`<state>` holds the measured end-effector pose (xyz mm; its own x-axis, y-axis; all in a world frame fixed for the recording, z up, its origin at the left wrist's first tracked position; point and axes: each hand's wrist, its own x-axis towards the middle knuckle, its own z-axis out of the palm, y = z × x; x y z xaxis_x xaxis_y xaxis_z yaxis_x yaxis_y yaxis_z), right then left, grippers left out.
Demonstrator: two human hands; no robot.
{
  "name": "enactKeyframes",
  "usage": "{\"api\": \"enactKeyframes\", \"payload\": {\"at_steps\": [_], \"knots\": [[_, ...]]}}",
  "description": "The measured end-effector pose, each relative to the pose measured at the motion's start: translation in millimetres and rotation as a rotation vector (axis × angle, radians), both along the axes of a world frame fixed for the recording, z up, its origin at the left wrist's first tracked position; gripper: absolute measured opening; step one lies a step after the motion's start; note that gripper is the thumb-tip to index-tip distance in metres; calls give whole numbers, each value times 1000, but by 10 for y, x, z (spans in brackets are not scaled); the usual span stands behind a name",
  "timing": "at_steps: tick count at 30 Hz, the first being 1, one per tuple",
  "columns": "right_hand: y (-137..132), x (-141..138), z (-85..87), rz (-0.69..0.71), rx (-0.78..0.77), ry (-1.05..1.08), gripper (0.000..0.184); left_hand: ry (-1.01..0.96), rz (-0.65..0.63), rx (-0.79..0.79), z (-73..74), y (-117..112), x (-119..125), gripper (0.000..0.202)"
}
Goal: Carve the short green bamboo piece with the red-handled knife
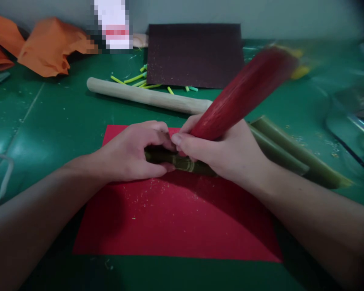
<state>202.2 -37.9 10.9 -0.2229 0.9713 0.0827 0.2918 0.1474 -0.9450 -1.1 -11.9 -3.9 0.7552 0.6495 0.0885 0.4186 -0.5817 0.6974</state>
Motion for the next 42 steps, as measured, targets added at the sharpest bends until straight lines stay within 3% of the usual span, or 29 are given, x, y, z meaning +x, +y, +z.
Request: {"api": "enactKeyframes", "payload": {"at_steps": [6, 14, 26, 42], "knots": [[-7, -5, 27, -83, -6, -116, 30, 11, -1, 4, 1, -3, 4, 17], [-57, -2, 41, -153, 39, -103, 26, 14, 9, -13, -14, -7, -1, 22], [-49, -3, 14, -89, -23, -28, 27, -19, -8, -16, -19, 1, -9, 19], [-46, 6, 5, -37, 8, -44, 26, -5, -3, -12, -19, -5, 9, 12]]}}
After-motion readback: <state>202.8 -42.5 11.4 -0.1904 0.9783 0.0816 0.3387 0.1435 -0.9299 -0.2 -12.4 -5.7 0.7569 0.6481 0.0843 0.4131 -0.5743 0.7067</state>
